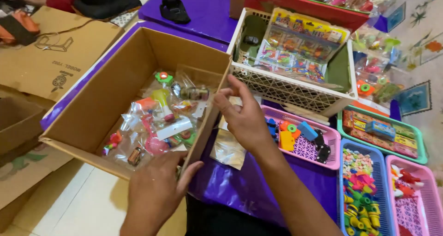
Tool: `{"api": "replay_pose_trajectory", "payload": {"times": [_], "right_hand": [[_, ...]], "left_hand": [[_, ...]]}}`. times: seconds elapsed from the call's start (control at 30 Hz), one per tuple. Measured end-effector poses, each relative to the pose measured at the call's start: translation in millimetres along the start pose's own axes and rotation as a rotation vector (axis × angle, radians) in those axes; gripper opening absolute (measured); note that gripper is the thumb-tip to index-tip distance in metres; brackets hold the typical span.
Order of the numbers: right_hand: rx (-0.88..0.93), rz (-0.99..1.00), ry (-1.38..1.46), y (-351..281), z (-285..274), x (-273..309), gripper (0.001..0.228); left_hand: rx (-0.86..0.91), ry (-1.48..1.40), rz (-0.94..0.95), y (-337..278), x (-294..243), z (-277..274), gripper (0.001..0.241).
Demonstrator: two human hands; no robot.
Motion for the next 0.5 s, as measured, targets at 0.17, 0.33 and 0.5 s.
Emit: {"api": "replay_pose_trajectory", "payload": {"times": [0.17, 0.33, 0.5], "right_hand": [[0.024, -0.135, -0.204, -17.3, 3.6, -21.9, 0.052], [0.094, -0.47, -0.612, -54.1, 1.3, -49.2, 0.037], [0.328, -0.348, -0.719, -102.4, -33.1, -99.6, 0.054]], "left_hand": [[0.099, 0.14, 0.035, -1.2, 1.6, 12.6, 0.033], [0.201, 0.215, 0.119, -2.5, -6.0, 28.5, 0.027], [0.141, 0.298, 0.059, -11.0, 1.9, 28.9, 0.058]]}}
Point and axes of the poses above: each hand's wrist, its own y-axis towards the middle knuckle, its own z-axis out of the palm, x = y × z, the point moved 8 cm from there along y, towards the middle knuckle, and after that the axes turned 7 degrees about y, right-handed, at the moved point
